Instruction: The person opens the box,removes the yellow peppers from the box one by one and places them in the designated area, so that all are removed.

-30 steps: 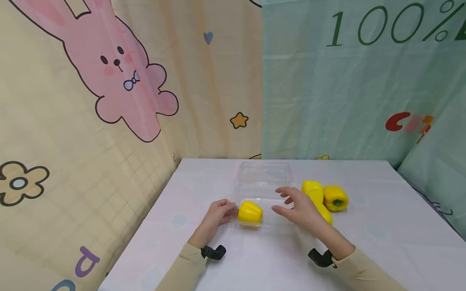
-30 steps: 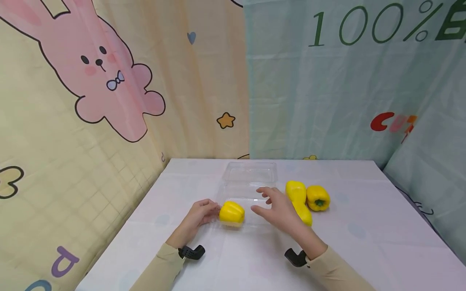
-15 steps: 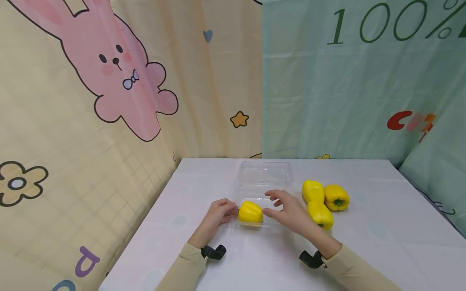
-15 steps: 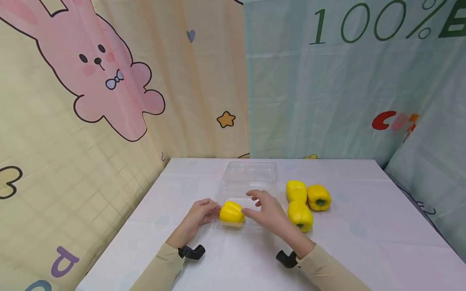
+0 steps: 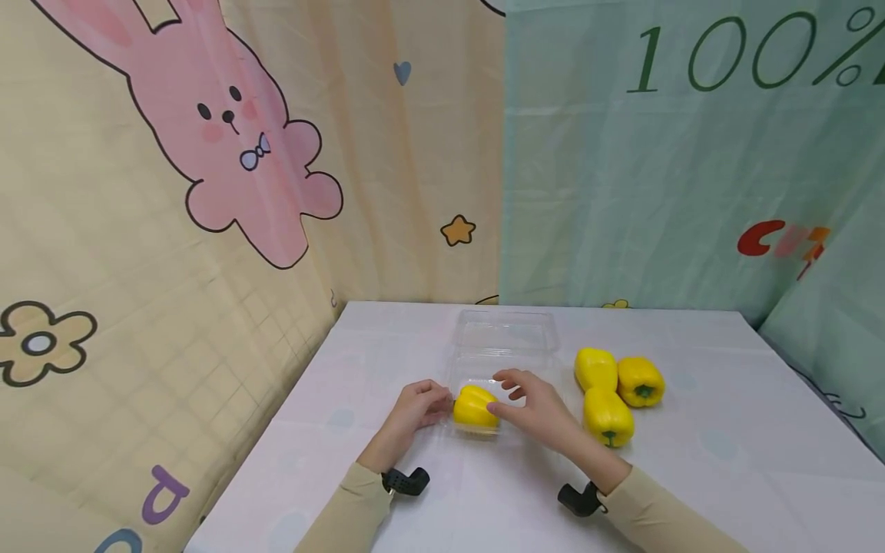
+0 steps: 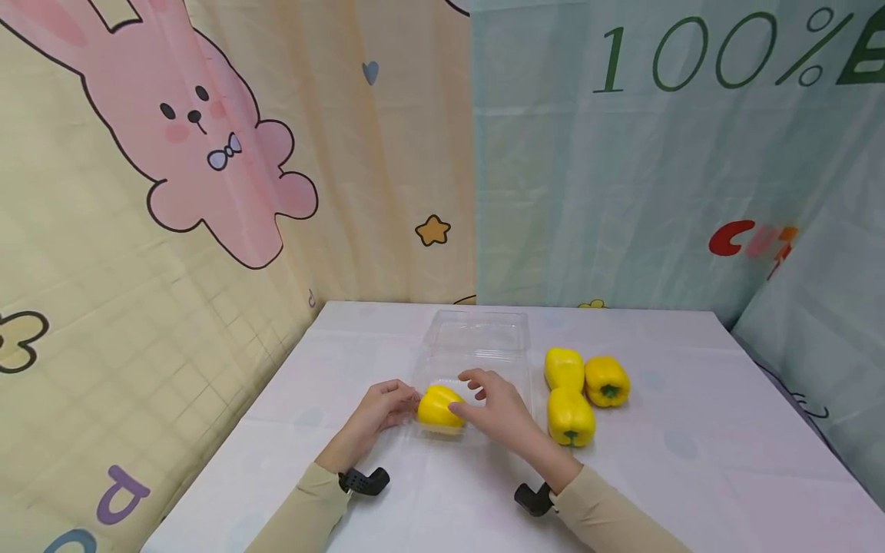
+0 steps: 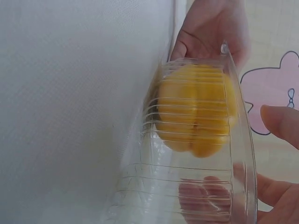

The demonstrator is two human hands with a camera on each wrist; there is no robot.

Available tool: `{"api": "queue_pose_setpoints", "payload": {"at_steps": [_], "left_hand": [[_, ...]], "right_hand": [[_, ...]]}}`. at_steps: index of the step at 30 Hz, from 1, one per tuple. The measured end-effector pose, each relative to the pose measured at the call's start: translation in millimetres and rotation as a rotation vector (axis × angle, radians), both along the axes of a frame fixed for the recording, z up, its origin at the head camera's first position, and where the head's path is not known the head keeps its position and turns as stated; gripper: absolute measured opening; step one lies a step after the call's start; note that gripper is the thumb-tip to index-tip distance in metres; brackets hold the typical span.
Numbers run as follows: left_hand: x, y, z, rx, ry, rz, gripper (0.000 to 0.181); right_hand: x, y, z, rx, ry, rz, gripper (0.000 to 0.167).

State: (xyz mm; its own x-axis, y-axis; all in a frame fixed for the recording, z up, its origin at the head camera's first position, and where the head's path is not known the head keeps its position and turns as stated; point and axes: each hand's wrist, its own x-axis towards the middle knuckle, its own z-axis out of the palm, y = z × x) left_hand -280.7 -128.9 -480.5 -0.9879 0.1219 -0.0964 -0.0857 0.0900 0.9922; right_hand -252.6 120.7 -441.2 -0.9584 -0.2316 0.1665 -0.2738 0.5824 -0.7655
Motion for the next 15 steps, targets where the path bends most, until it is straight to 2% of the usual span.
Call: {"api": "queue_pose_setpoints", "payload": {"at_steps": [8, 15], "left_hand": [[0.8, -0.5, -3.0, -0.002, -0.005, -0.008, 0.025], [1.3, -1.8, 1.2, 0.002, -0.010, -0.024, 0.027]], "right_hand": [[-3.7, -3.7, -3.7, -0.005, -0.013, 0.026, 0.056], [-12.0, -11.3, -5.4, 0.019, -0.055, 0.027, 0.057]]}}
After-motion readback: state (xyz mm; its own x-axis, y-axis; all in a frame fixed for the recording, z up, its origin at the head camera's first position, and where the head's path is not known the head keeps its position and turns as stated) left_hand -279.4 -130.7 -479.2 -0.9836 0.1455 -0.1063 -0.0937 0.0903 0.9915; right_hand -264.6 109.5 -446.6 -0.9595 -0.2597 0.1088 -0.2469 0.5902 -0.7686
